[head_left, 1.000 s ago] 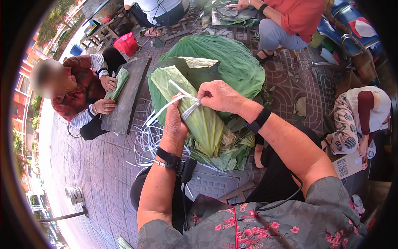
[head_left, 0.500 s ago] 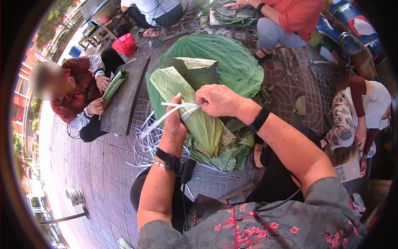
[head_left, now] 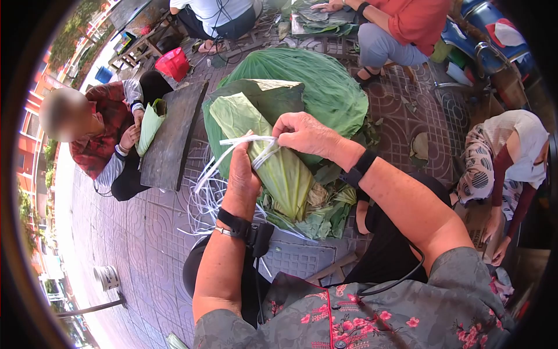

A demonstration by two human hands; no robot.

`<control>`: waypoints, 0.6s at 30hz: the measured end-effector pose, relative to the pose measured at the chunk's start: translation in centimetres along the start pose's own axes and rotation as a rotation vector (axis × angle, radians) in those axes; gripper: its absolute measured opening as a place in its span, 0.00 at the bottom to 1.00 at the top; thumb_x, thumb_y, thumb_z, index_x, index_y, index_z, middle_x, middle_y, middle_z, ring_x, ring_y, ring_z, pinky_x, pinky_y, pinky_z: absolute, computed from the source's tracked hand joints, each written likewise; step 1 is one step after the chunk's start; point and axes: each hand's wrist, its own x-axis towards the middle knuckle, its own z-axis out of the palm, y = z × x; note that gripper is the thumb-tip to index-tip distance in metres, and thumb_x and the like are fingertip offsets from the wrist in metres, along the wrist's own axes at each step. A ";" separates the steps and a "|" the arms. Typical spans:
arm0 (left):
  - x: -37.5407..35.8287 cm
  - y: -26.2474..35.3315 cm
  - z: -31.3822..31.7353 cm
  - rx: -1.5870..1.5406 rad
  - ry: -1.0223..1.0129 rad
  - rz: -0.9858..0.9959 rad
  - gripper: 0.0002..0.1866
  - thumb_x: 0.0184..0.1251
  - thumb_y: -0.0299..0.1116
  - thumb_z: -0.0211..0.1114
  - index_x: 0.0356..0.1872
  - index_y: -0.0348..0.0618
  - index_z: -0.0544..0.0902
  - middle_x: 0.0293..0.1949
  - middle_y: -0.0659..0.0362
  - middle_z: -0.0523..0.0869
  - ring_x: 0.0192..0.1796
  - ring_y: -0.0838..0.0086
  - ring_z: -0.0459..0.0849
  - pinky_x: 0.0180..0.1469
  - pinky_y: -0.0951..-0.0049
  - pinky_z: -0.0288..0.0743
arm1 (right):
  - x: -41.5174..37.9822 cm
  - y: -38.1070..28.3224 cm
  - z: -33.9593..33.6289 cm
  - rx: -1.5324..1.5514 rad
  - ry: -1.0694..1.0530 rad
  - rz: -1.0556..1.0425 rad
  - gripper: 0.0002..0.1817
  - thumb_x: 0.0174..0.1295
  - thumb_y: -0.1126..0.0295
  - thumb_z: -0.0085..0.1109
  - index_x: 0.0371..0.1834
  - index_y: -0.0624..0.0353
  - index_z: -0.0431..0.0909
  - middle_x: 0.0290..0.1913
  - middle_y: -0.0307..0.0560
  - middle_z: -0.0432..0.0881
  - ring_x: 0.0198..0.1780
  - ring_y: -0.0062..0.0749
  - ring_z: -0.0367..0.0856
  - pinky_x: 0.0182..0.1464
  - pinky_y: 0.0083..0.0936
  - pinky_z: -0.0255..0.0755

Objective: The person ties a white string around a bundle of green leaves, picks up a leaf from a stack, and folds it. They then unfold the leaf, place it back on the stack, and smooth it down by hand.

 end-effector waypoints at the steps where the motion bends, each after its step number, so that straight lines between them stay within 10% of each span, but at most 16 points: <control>1: 0.2 -0.1 -0.3 -0.011 0.004 -0.005 0.16 0.72 0.36 0.57 0.56 0.42 0.76 0.48 0.54 0.82 0.48 0.65 0.84 0.54 0.61 0.81 | 0.0 -0.1 0.2 -0.059 0.007 -0.006 0.10 0.55 0.74 0.57 0.39 0.65 0.81 0.29 0.43 0.82 0.32 0.24 0.79 0.38 0.24 0.73; 6: 0.8 0.0 -0.7 0.010 -0.021 -0.067 0.17 0.73 0.37 0.55 0.57 0.40 0.75 0.48 0.53 0.83 0.50 0.65 0.84 0.55 0.62 0.80 | 0.1 -0.4 0.3 -0.195 -0.056 -0.066 0.11 0.57 0.73 0.58 0.42 0.64 0.81 0.33 0.38 0.82 0.34 0.21 0.78 0.39 0.21 0.72; 9: 0.3 -0.1 -0.7 -0.007 -0.130 -0.047 0.18 0.72 0.39 0.55 0.56 0.38 0.75 0.47 0.52 0.84 0.48 0.64 0.85 0.55 0.62 0.81 | -0.2 -0.7 -0.8 0.433 -0.148 0.148 0.14 0.54 0.70 0.61 0.43 0.63 0.82 0.32 0.38 0.83 0.32 0.22 0.79 0.37 0.21 0.73; 18: -0.9 0.8 0.6 -0.108 -0.250 -0.222 0.18 0.71 0.39 0.57 0.53 0.35 0.76 0.45 0.49 0.85 0.43 0.60 0.87 0.51 0.58 0.84 | -0.3 -3.2 -3.4 0.617 -0.441 0.166 0.15 0.64 0.67 0.62 0.50 0.65 0.79 0.32 0.38 0.81 0.27 0.17 0.74 0.32 0.13 0.68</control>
